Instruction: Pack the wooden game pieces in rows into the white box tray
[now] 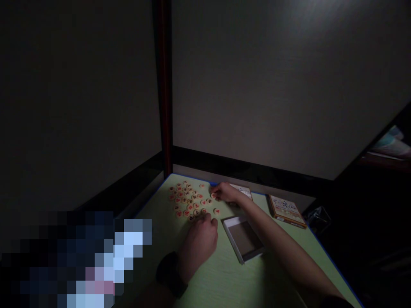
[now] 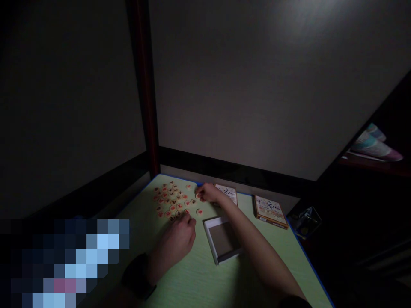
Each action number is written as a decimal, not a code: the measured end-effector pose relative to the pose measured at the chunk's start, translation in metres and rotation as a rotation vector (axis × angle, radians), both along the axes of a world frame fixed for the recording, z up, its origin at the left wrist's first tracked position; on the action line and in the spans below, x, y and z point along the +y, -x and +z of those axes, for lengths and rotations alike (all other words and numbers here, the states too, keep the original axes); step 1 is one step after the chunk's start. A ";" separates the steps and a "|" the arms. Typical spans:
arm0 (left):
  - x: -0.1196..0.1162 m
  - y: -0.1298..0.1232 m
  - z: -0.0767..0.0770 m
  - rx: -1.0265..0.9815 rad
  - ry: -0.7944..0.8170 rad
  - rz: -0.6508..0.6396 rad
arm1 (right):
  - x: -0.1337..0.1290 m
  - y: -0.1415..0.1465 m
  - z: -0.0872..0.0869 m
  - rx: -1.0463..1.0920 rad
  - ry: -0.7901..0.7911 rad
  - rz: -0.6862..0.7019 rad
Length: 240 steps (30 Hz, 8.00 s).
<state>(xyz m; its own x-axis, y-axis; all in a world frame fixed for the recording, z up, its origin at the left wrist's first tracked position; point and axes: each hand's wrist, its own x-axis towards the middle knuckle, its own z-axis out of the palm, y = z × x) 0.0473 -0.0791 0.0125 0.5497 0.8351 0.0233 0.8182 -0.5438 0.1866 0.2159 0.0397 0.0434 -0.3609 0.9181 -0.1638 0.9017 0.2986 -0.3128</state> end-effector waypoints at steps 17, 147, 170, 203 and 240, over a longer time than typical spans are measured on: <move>-0.009 -0.004 0.008 0.031 -0.017 -0.037 | -0.022 -0.013 0.003 0.121 -0.132 0.055; -0.004 0.004 0.014 -0.157 -0.218 -0.080 | -0.001 0.039 -0.005 -0.011 -0.277 0.122; -0.010 -0.006 0.005 -0.093 -0.091 -0.332 | 0.049 0.085 -0.009 -0.170 -0.225 0.183; -0.016 -0.016 -0.003 -0.108 0.011 -0.185 | -0.114 -0.034 -0.030 0.075 -0.311 0.017; -0.015 -0.016 -0.005 -0.098 -0.018 -0.166 | -0.111 -0.038 -0.038 -0.055 -0.372 -0.026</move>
